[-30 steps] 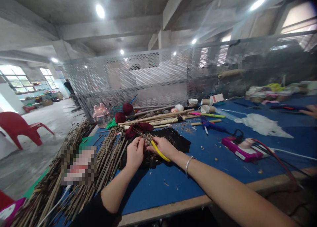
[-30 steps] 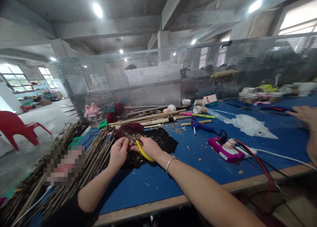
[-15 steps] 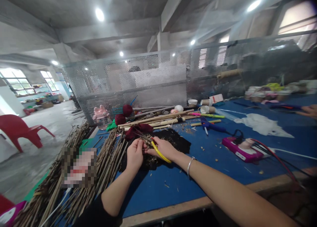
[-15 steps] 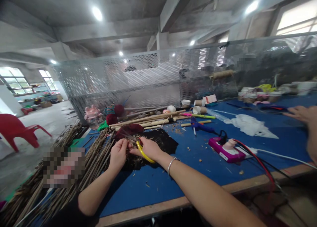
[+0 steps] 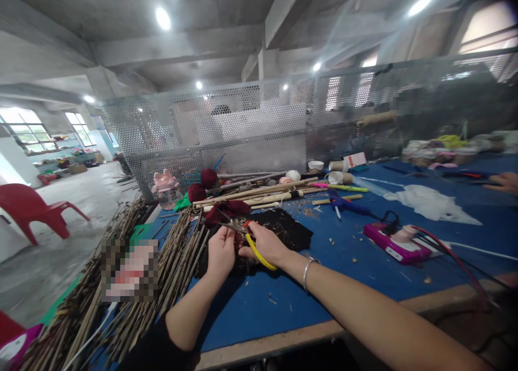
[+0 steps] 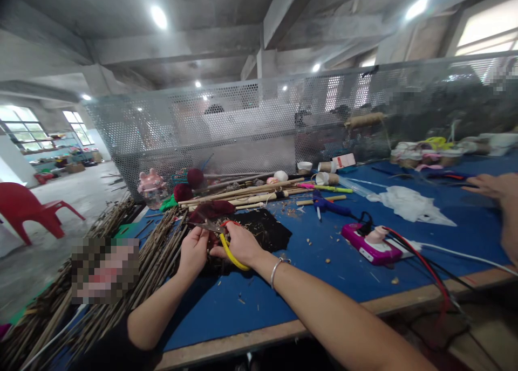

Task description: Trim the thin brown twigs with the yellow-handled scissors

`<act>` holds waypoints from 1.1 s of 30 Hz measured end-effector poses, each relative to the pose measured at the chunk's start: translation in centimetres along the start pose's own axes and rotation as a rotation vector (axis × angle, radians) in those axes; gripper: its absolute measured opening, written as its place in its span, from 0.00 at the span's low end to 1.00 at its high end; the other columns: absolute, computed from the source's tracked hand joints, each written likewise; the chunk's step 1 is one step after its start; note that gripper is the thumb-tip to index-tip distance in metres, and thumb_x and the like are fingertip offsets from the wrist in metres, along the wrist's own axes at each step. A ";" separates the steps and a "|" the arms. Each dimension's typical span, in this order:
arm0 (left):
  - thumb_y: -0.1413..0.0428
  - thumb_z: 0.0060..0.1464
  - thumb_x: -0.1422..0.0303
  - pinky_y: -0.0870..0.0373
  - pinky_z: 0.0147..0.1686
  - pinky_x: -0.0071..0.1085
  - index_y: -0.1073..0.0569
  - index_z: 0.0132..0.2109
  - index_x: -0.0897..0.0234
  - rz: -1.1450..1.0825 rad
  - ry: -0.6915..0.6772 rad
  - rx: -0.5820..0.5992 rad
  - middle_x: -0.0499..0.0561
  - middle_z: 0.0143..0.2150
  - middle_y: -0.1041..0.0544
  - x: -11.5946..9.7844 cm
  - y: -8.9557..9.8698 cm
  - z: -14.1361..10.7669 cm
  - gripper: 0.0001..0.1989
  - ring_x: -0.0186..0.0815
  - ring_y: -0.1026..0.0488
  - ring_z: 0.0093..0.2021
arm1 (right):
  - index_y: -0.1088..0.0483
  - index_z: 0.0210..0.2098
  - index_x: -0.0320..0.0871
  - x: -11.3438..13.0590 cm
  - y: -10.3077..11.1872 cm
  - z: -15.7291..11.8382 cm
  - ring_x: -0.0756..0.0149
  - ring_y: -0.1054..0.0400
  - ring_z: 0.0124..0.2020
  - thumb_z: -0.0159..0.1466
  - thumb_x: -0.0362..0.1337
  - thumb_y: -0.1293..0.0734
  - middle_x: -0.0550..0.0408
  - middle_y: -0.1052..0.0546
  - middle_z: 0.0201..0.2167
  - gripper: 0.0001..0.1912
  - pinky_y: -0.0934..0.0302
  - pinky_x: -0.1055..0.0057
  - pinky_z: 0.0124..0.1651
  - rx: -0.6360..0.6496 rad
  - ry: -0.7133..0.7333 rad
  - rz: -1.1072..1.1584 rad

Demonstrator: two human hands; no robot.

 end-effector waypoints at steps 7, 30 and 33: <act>0.54 0.55 0.63 0.39 0.23 0.23 0.33 0.28 0.64 0.064 -0.066 -0.024 0.45 0.20 0.33 -0.6 0.2 -0.1 0.12 0.29 0.36 0.21 | 0.38 0.38 0.42 -0.3 0.0 -0.1 0.61 0.31 0.30 0.49 0.57 0.32 0.52 0.27 0.29 0.29 0.49 0.72 0.29 0.010 -0.075 -0.064; 0.55 0.57 0.63 0.37 0.29 0.25 0.32 0.32 0.65 0.065 -0.103 -0.043 0.47 0.24 0.32 -0.4 0.2 -0.1 0.12 0.30 0.34 0.26 | 0.38 0.39 0.42 0.2 1.1 -0.1 0.60 0.30 0.32 0.50 0.59 0.34 0.52 0.27 0.29 0.29 0.49 0.72 0.30 -0.045 -0.111 -0.134; 0.55 0.57 0.62 0.37 0.29 0.25 0.33 0.31 0.65 0.087 -0.116 -0.046 0.47 0.24 0.32 -0.4 0.3 -0.1 0.12 0.30 0.34 0.26 | 0.37 0.39 0.42 -0.1 0.9 -0.1 0.59 0.29 0.32 0.50 0.60 0.34 0.50 0.26 0.29 0.30 0.48 0.72 0.30 -0.024 -0.128 -0.165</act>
Point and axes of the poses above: each hand's wrist, its own z-axis towards the middle knuckle, its own y-axis out of the back of the hand, x = y × z, the point moved 8 cm from there along z, towards the middle knuckle
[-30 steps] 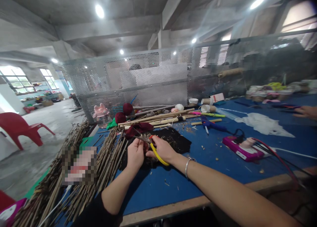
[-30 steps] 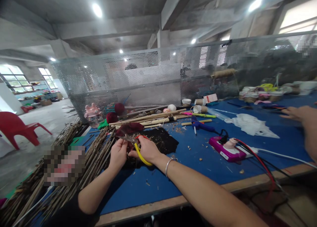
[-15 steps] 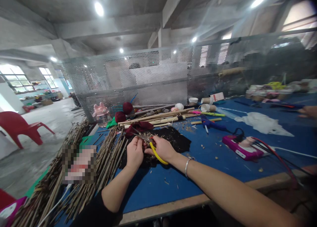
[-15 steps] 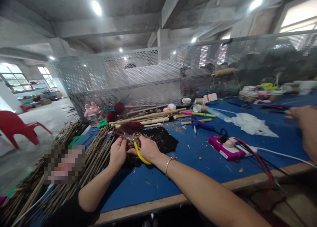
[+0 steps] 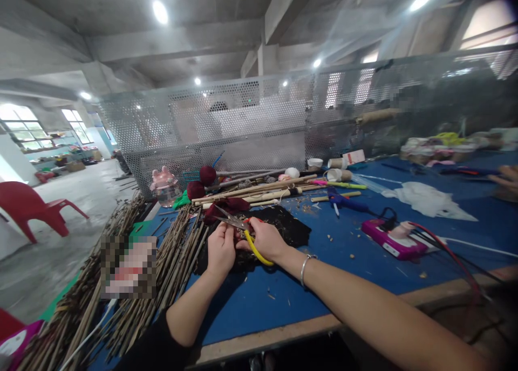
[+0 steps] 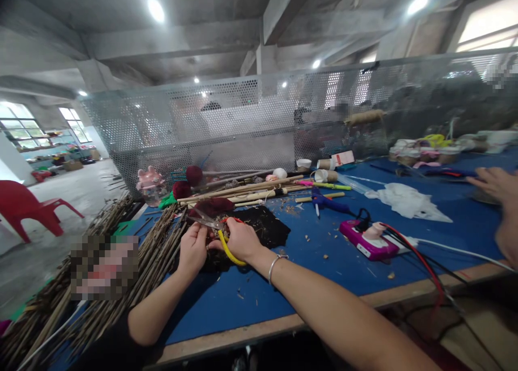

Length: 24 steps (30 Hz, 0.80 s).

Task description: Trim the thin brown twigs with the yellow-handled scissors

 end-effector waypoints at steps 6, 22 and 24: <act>0.56 0.58 0.61 0.39 0.27 0.24 0.35 0.28 0.64 -0.011 0.014 0.016 0.46 0.23 0.33 0.5 -0.1 0.1 0.15 0.29 0.36 0.24 | 0.36 0.36 0.42 -0.6 -0.2 0.3 0.59 0.29 0.31 0.50 0.61 0.35 0.50 0.25 0.28 0.28 0.48 0.73 0.30 0.034 -0.013 -0.025; 0.50 0.52 0.61 0.36 0.24 0.23 0.32 0.31 0.65 -0.138 0.115 0.004 0.45 0.22 0.33 1.4 -0.1 0.4 0.11 0.29 0.36 0.23 | 0.37 0.40 0.43 -0.8 -0.2 0.5 0.63 0.31 0.31 0.51 0.56 0.33 0.53 0.26 0.29 0.27 0.51 0.76 0.28 0.088 0.052 0.053; 0.50 0.52 0.62 0.36 0.24 0.24 0.33 0.30 0.65 -0.114 0.100 0.010 0.45 0.22 0.33 1.4 -0.1 0.5 0.11 0.29 0.36 0.23 | 0.38 0.40 0.43 -0.7 -0.2 0.4 0.63 0.31 0.31 0.52 0.56 0.33 0.53 0.26 0.29 0.26 0.51 0.76 0.28 0.107 0.050 0.045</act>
Point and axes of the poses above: each hand's wrist, its own z-axis towards the middle knuckle, its own y-axis out of the back of the hand, x = y × z, the point moved 8 cm from there along z, towards the middle knuckle
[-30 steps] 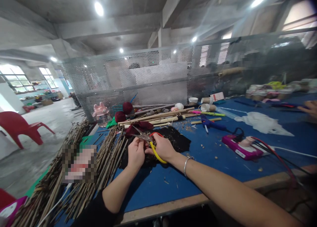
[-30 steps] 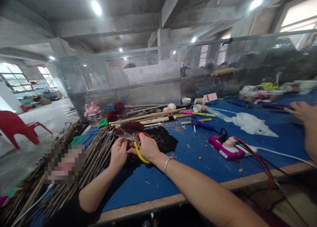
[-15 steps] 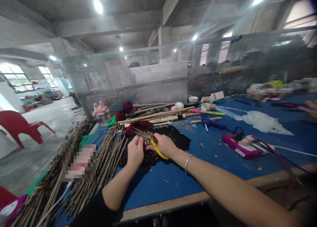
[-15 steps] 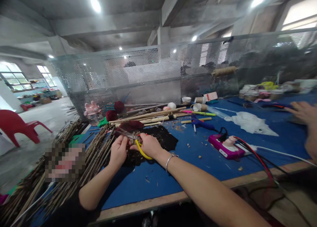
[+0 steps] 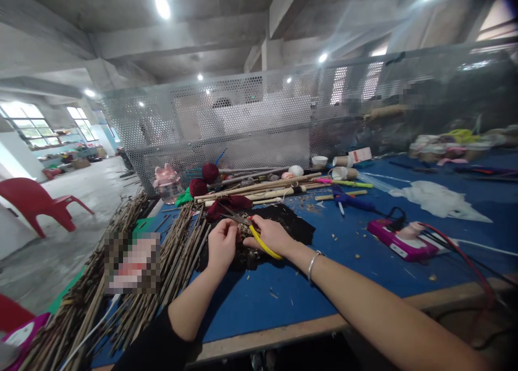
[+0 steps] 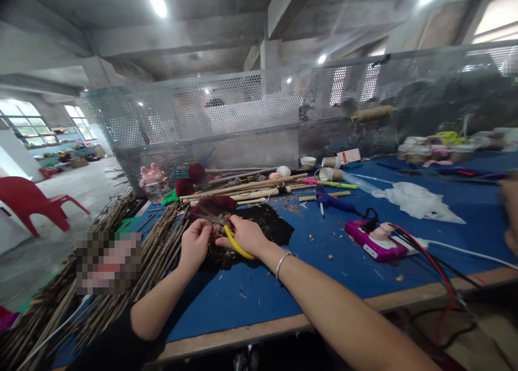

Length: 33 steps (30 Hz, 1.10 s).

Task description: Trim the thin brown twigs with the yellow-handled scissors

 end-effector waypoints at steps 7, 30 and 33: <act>0.50 0.52 0.65 0.37 0.25 0.24 0.32 0.29 0.65 0.099 -0.038 -0.012 0.45 0.22 0.31 0.1 0.3 0.2 0.08 0.29 0.34 0.22 | 0.38 0.40 0.43 0.3 0.3 -0.1 0.61 0.31 0.32 0.53 0.55 0.34 0.52 0.27 0.31 0.25 0.51 0.75 0.28 0.028 0.012 -0.031; 0.52 0.54 0.63 0.41 0.26 0.24 0.30 0.27 0.65 0.423 -0.177 -0.033 0.45 0.21 0.31 -2.3 0.6 -0.2 0.12 0.29 0.37 0.22 | 0.31 0.27 0.40 -1.1 -0.1 0.5 0.73 0.42 0.21 0.54 0.57 0.37 0.58 0.31 0.21 0.23 0.53 0.78 0.23 0.105 0.003 0.119; 0.51 0.53 0.61 0.42 0.25 0.24 0.31 0.25 0.65 0.394 -0.133 -0.040 0.45 0.19 0.32 -1.7 0.6 -0.1 0.14 0.28 0.38 0.21 | 0.31 0.27 0.42 -1.8 0.1 0.7 0.71 0.40 0.21 0.53 0.57 0.37 0.58 0.30 0.21 0.23 0.53 0.77 0.23 0.124 -0.006 0.051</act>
Point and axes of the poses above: each hand's wrist, its own z-axis towards the middle knuckle, its own y-axis out of the back of the hand, x = y × z, the point moved 8 cm from there along z, towards the middle knuckle
